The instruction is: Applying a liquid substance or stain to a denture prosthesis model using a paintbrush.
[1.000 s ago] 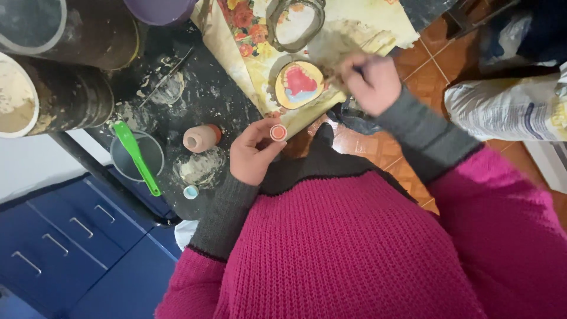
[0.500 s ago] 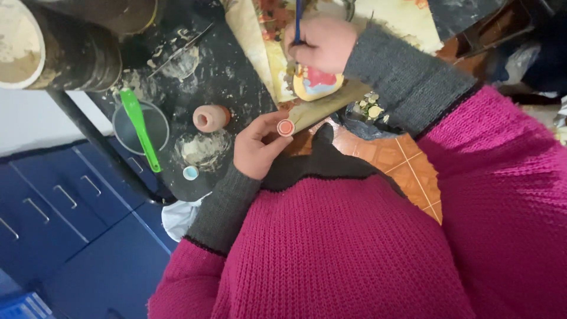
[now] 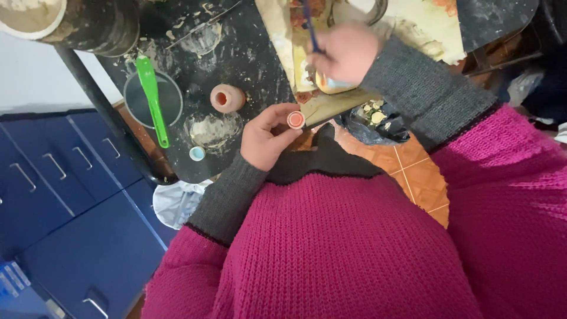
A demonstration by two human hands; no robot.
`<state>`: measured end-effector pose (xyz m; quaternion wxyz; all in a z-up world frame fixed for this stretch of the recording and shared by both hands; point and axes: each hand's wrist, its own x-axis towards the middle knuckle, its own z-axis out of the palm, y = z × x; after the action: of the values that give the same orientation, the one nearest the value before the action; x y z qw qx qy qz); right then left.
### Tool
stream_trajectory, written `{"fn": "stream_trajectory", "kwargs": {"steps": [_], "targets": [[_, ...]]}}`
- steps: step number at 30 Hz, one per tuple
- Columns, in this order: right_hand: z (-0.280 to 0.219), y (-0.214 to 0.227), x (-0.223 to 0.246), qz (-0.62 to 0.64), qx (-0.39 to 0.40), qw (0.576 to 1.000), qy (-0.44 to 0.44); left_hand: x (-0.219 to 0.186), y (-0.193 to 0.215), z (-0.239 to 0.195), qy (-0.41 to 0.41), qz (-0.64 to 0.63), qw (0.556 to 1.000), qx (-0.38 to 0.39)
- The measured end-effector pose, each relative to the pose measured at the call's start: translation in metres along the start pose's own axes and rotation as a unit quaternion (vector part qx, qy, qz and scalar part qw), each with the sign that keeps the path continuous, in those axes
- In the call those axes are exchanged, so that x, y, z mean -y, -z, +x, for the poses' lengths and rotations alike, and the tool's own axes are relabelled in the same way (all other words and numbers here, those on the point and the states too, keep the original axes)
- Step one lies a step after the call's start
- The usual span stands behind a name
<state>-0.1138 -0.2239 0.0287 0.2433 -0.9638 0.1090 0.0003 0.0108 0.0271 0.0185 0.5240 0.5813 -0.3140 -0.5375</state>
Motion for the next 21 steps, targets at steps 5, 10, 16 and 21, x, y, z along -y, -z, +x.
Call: {"fn": "stream_trajectory", "kwargs": {"steps": [5,10,16,21], "targets": [[-0.018,0.005,0.001,-0.055,-0.11,0.989,-0.08,0.004,0.001,-0.002,0.002,0.022,1.0,-0.004],[-0.037,0.004,0.035,-0.11,-0.179,0.976,-0.052,0.007,0.002,-0.002,-0.01,0.02,1.0,0.0],[-0.068,0.006,0.028,0.022,-0.091,0.995,0.023,0.005,0.005,-0.003,-0.01,-0.007,1.0,0.007],[-0.087,-0.005,0.012,0.075,-0.123,0.989,0.039,0.004,0.003,-0.003,-0.013,-0.005,1.0,0.013]]}}
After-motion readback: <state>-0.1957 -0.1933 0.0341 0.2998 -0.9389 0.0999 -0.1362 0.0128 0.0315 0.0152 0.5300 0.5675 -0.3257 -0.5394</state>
